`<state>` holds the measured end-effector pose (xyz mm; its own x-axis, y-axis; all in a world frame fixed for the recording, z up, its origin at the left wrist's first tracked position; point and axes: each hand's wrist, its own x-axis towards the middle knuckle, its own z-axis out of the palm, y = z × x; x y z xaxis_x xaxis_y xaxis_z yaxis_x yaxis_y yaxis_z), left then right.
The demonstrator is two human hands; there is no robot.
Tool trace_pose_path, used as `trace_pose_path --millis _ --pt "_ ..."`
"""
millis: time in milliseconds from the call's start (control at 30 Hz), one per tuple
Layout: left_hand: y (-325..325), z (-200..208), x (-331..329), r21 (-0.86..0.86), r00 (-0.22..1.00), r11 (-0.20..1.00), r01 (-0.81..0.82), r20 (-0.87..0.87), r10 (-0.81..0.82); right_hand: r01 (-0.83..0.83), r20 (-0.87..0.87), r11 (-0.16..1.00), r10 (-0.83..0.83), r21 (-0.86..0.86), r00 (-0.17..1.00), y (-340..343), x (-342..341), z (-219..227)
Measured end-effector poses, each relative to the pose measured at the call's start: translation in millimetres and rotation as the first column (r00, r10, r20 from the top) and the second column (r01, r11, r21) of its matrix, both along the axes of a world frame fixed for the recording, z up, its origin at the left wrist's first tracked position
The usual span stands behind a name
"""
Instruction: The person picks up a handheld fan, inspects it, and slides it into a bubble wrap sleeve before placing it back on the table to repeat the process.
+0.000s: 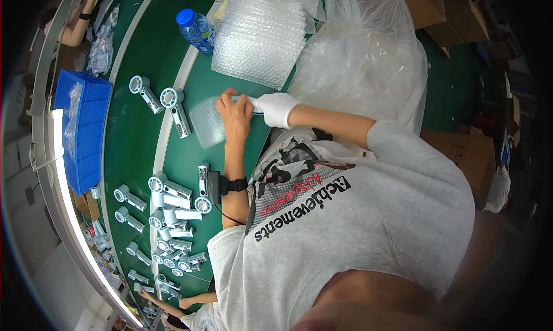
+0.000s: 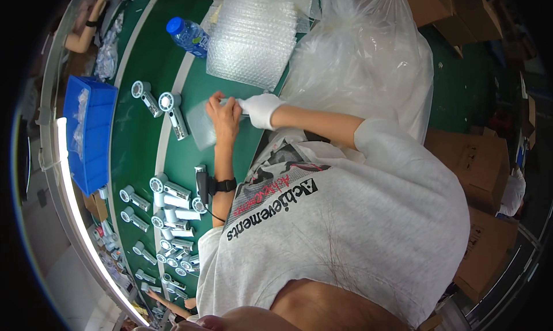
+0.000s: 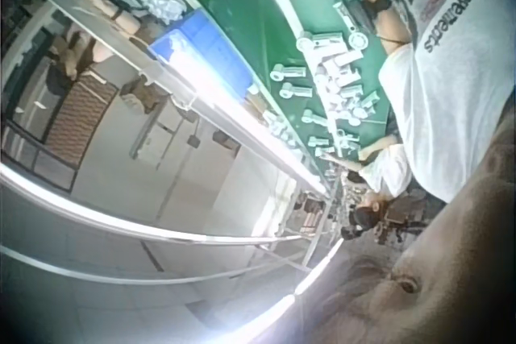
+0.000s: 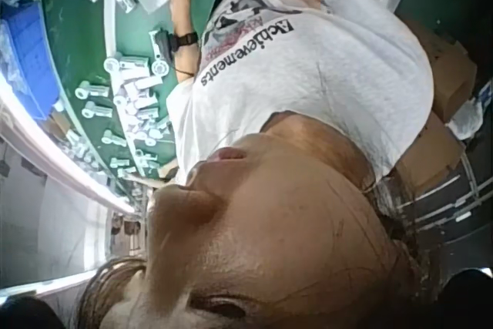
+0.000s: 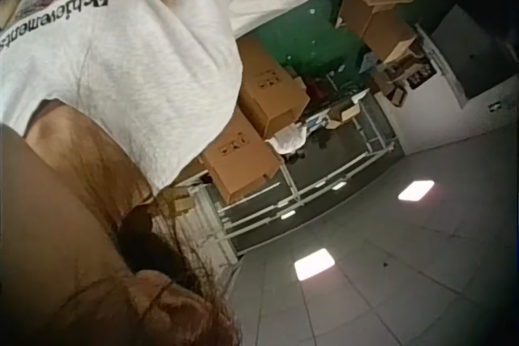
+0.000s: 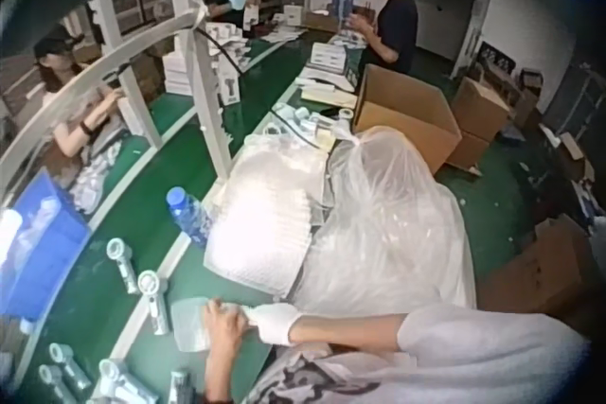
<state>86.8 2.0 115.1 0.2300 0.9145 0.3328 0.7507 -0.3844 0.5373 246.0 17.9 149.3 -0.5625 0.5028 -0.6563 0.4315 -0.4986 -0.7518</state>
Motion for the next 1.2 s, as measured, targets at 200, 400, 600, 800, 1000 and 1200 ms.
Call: trace_pose_path --millis 200,400,600,800,1000,1200 --pt "-36.0 37.6 -11.9 0.083 0.988 0.989 -0.12 -0.084 0.126 0.066 -0.415 0.454 -0.857 -0.888 0.305 15.7 1.6 -16.9" --pt "-31.9 79.8 -25.5 0.257 0.949 0.913 -0.316 0.072 0.308 0.3 -0.649 0.782 -0.622 -0.546 0.438 25.1 -80.6 22.9" --pt "-35.3 114.4 -60.0 0.27 0.847 0.809 -0.523 0.058 0.528 0.368 -0.777 0.908 -0.084 0.198 0.624 95.1 -214.0 13.9" --pt "-95.5 103.2 -65.8 0.067 0.803 0.802 -0.594 0.105 0.586 0.119 0.064 0.487 -0.342 0.865 0.938 133.7 -256.4 -5.2" --pt "-129.5 88.2 -36.8 -0.241 0.674 0.751 -0.615 0.334 0.659 0.342 0.248 0.616 -0.672 0.709 0.698 198.2 -220.2 -70.6" --pt "-111.9 74.4 -55.6 -0.481 0.293 0.734 -0.479 0.701 0.65 -0.014 0.041 0.733 -0.019 0.68 0.999 141.8 -190.1 13.9"
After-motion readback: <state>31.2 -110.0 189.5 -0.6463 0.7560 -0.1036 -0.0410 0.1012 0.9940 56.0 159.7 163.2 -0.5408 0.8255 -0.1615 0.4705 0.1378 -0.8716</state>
